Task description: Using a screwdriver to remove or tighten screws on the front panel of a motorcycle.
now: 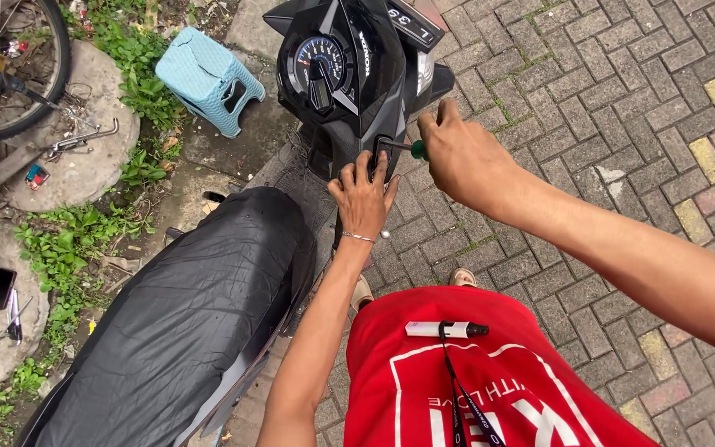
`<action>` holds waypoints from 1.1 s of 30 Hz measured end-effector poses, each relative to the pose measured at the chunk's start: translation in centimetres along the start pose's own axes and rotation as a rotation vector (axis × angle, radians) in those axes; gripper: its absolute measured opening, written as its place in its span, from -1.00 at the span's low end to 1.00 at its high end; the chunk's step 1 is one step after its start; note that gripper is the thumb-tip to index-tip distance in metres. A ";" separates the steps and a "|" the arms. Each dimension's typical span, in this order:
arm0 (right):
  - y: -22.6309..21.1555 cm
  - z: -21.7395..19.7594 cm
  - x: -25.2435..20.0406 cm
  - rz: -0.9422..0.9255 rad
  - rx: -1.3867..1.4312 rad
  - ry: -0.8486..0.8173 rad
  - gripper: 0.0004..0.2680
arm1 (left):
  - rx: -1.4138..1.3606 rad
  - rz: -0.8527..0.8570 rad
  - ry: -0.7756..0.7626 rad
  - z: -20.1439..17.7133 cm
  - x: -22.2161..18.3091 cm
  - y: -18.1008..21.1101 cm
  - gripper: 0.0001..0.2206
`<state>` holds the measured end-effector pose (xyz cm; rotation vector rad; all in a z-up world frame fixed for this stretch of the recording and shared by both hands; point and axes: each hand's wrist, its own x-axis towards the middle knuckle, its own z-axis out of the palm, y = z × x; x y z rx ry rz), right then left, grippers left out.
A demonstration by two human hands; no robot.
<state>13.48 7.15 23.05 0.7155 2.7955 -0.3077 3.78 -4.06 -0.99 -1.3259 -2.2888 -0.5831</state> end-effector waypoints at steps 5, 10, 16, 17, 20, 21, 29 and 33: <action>1.6 2.7 1.1 -0.015 -0.144 0.053 -0.78 | 0.019 -0.019 -0.018 0.9 -0.2 -0.3 -0.62; 2.9 3.7 2.4 0.015 -0.016 0.046 -0.77 | 0.017 -0.029 -0.046 1.3 -0.3 -0.2 -0.63; 2.3 2.7 2.9 0.099 0.103 -0.015 -0.58 | -0.134 -0.051 -0.047 -1.1 1.5 0.0 -0.65; 2.3 2.9 2.7 0.100 0.103 -0.014 -0.58 | -0.135 -0.050 -0.047 -1.0 1.9 -0.4 -0.65; 2.5 3.8 2.3 0.065 0.078 0.058 -0.70 | -0.280 -0.105 -0.013 -0.9 3.1 -0.7 -0.65; 2.7 4.0 2.4 0.035 0.080 0.098 -0.74 | -0.337 -0.064 0.028 -1.0 3.7 -0.6 -0.66; 2.0 3.7 3.1 0.053 0.094 0.137 -0.76 | -0.575 0.133 0.126 1.1 5.5 0.0 -0.81; -0.4 1.0 0.6 0.007 -0.052 0.083 -0.61 | -0.457 0.195 0.079 1.2 5.3 -0.5 -0.83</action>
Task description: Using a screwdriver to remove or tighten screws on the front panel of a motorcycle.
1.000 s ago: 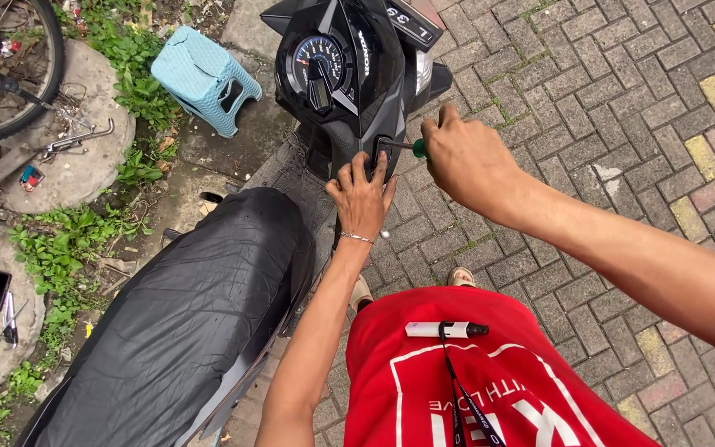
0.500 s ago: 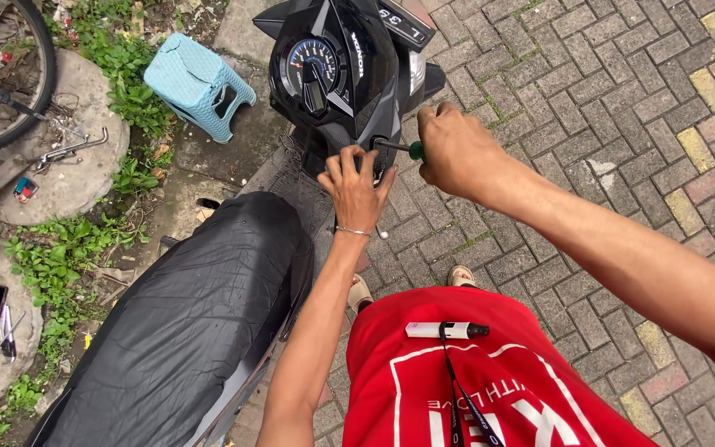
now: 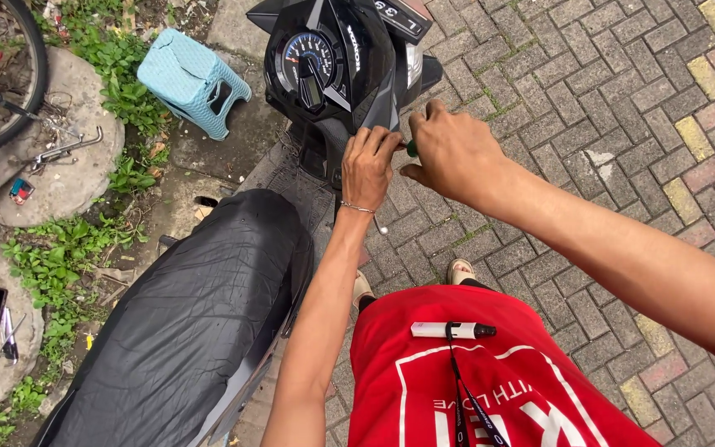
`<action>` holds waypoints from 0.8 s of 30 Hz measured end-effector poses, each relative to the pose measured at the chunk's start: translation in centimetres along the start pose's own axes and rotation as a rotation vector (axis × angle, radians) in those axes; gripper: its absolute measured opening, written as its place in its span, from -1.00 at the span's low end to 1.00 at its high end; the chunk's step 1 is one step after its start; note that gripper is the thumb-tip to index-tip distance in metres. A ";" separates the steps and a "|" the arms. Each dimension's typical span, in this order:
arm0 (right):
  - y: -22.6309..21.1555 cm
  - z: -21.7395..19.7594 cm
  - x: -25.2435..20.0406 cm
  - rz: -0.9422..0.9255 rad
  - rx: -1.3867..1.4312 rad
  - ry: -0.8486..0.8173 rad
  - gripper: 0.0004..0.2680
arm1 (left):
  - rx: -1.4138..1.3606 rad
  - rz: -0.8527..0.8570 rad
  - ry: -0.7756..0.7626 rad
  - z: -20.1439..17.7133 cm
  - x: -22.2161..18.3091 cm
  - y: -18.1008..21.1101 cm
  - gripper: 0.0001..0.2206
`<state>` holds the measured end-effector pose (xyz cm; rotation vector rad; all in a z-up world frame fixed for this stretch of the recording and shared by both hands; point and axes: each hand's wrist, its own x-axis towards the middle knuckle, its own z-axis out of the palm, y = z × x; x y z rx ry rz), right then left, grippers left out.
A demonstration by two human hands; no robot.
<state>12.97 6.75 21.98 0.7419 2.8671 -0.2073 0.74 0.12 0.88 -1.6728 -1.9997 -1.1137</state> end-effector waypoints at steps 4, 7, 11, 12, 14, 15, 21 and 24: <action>-0.2 0.4 -1.7 0.030 -0.202 -0.073 -0.75 | -0.019 -0.001 -0.068 0.2 0.0 -0.8 -0.79; 1.0 2.8 -1.0 0.004 -0.251 -0.070 -0.79 | 0.002 -0.032 -0.081 0.1 -0.1 -0.6 -0.77; 1.4 1.6 -1.3 0.017 -0.033 -0.002 -0.77 | 0.030 -0.170 -0.048 -3.4 -0.3 0.7 -0.77; 1.6 1.6 -1.0 0.031 0.042 -0.019 -0.77 | 0.063 -0.184 -0.036 -3.4 -0.8 0.1 -0.75; 1.9 1.4 -0.5 0.047 0.117 -0.034 -0.76 | 0.095 -0.197 -0.023 -3.0 -1.0 -0.6 -0.72; 1.9 1.2 -0.2 0.121 0.167 -0.096 -0.73 | 0.096 -0.205 -0.019 -2.6 -0.8 -0.8 -0.74; 0.5 -1.6 -0.4 0.244 0.342 -0.248 -0.74 | 0.092 -0.154 -0.116 -0.2 0.2 -1.9 -0.87; 0.9 -0.1 -1.0 0.182 0.255 -0.157 -0.69 | 0.113 -0.097 -0.177 0.4 0.1 -2.5 -0.92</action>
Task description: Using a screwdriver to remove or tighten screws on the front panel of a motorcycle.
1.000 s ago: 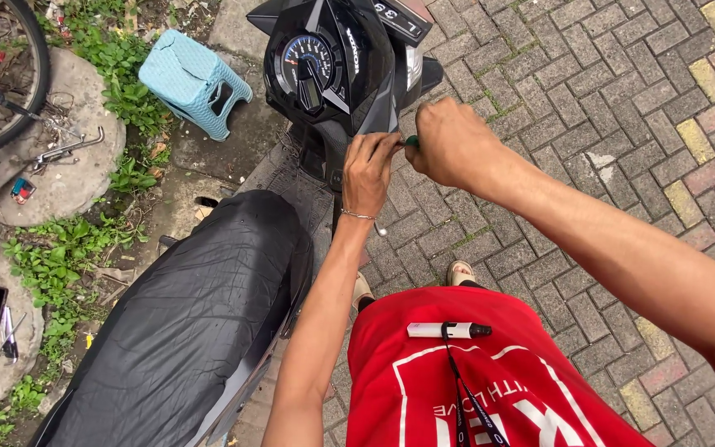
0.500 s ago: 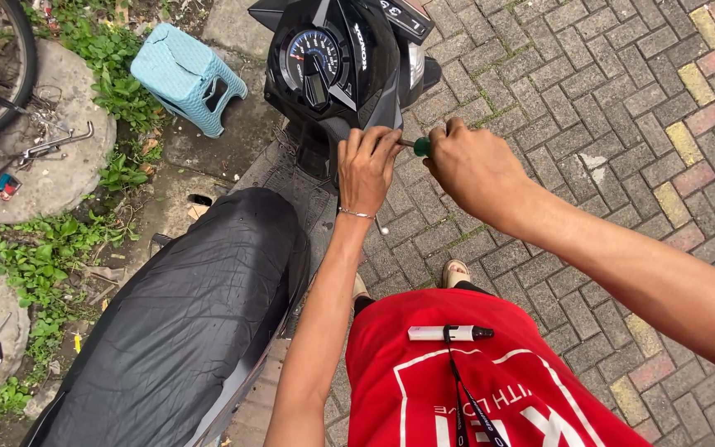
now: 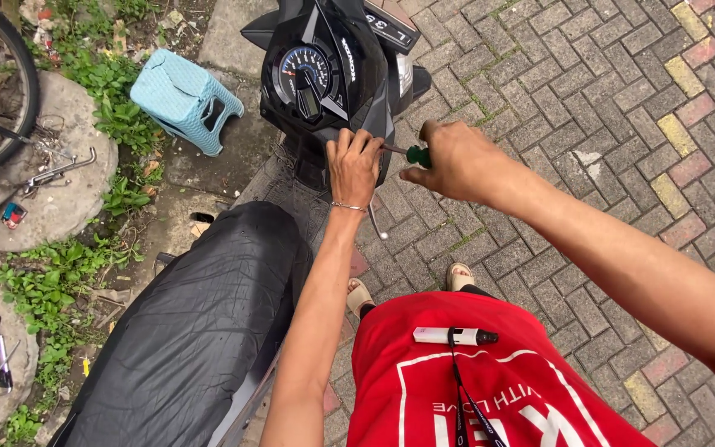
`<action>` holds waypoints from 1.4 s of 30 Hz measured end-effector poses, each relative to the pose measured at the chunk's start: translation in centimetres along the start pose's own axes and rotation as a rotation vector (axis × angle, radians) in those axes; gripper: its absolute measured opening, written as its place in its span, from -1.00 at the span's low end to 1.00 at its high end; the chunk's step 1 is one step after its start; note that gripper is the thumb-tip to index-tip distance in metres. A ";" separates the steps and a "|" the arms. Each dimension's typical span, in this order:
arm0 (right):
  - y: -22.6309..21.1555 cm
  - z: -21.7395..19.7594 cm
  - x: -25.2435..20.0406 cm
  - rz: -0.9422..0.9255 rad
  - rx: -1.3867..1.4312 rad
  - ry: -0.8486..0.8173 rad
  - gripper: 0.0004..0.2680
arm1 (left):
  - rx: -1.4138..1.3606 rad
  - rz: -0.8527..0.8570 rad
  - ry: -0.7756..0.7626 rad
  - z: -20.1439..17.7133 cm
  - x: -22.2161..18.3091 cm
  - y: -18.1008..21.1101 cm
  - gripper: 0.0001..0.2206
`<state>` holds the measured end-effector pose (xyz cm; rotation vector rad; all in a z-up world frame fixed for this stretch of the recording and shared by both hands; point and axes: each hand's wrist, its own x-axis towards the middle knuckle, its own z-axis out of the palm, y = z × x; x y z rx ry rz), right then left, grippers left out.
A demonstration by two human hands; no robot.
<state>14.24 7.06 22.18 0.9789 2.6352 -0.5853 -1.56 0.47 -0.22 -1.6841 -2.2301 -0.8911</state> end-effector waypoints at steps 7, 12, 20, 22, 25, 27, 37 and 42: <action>1.5 4.7 0.4 -0.216 -0.611 0.216 -0.83 | 0.051 0.011 -0.008 0.7 -0.3 -0.5 -0.90; 2.3 3.0 1.4 -0.157 -0.358 0.202 -0.73 | 0.080 -0.068 0.011 -1.8 -0.1 -0.1 -0.81; 0.5 1.6 2.1 0.021 -0.057 0.033 -0.68 | 0.104 0.030 0.020 -1.5 0.4 -0.1 -0.93; -0.3 0.7 1.1 -0.120 -0.041 0.015 -0.59 | 0.113 0.034 0.013 -2.2 0.7 0.1 -0.93; -1.9 -1.9 -2.0 -0.132 -0.101 -0.002 -0.58 | 0.104 0.037 0.000 -1.8 0.7 -0.2 -0.93; -0.5 -0.4 -1.8 -0.180 -0.229 0.066 -0.71 | 0.109 0.022 -0.002 -1.2 0.7 -0.2 -0.93; 0.0 0.9 0.8 -0.035 0.054 0.139 -0.72 | 0.102 -0.110 0.082 -2.4 -1.3 0.1 -0.61; 0.9 1.0 1.2 -0.070 0.033 0.063 -0.75 | 0.113 -0.255 0.051 -2.5 -1.7 1.9 -0.61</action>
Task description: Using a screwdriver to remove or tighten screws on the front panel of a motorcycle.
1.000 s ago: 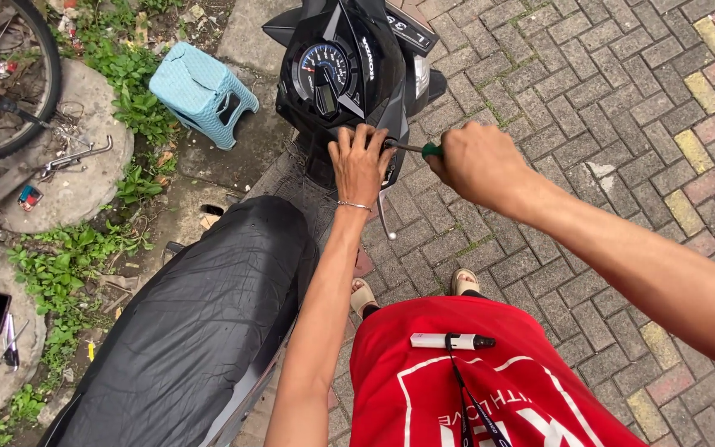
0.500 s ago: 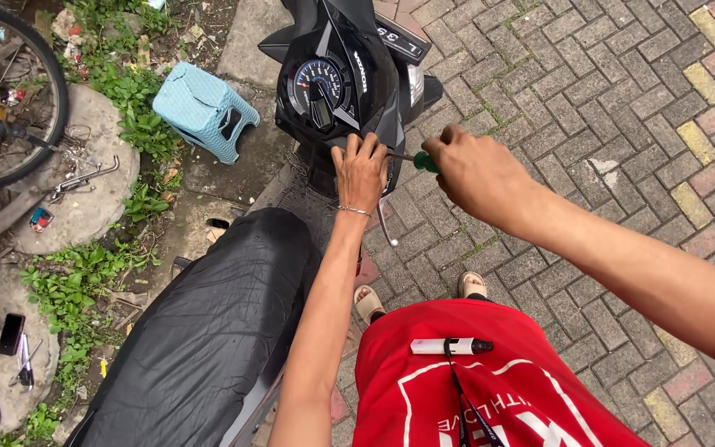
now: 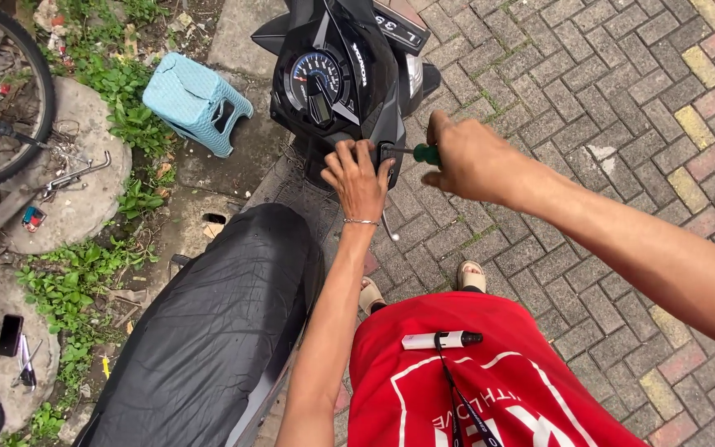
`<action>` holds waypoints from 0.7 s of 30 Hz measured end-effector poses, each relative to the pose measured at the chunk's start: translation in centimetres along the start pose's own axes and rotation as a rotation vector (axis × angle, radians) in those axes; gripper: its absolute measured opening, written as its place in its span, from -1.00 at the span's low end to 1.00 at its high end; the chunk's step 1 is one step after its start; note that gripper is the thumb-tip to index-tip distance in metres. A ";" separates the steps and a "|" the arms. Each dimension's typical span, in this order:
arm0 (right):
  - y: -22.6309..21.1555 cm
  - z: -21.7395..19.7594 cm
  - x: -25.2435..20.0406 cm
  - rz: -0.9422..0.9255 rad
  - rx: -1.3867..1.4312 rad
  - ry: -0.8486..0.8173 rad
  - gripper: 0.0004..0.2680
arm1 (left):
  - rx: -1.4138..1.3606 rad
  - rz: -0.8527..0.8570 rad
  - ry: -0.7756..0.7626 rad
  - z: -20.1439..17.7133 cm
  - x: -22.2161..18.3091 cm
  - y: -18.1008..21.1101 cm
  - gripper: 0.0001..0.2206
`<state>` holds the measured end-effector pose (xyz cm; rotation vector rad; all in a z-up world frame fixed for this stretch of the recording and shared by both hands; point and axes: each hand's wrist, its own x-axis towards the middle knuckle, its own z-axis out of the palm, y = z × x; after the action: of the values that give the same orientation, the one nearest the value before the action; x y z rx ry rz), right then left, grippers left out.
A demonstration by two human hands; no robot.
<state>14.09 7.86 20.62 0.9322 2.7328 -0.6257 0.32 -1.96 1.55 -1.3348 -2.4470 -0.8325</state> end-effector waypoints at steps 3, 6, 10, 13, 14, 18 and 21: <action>-1.0 0.0 -0.7 -0.067 -0.122 0.066 -0.76 | 0.025 -0.092 -0.003 0.3 0.4 0.4 -0.56; -1.6 0.4 -1.6 -0.070 -0.251 0.109 -0.84 | 0.020 -0.107 -0.032 0.3 -0.2 0.6 -0.58; 0.5 2.4 -0.6 -0.056 -0.278 0.170 -0.80 | 0.004 -0.079 -0.017 -0.1 0.0 0.6 -0.61; 0.7 2.1 0.7 0.045 -0.188 0.126 -0.74 | -0.008 -0.061 -0.019 -0.8 0.0 1.0 -0.61; 0.8 2.1 0.9 0.047 -0.187 0.127 -0.74 | -0.008 -0.058 -0.020 -0.4 0.0 0.8 -0.61; -0.1 0.0 0.7 0.187 0.085 -0.036 -0.69 | -0.016 0.071 -0.041 -0.3 0.9 0.3 -0.71; -0.2 -0.9 -0.2 0.227 0.175 -0.088 -0.72 | 0.010 0.200 -0.035 1.5 1.9 -0.5 -0.84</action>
<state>14.06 8.06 21.53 1.2026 2.4782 -0.8482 -1.08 0.03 1.06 -1.5711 -2.2904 -0.7529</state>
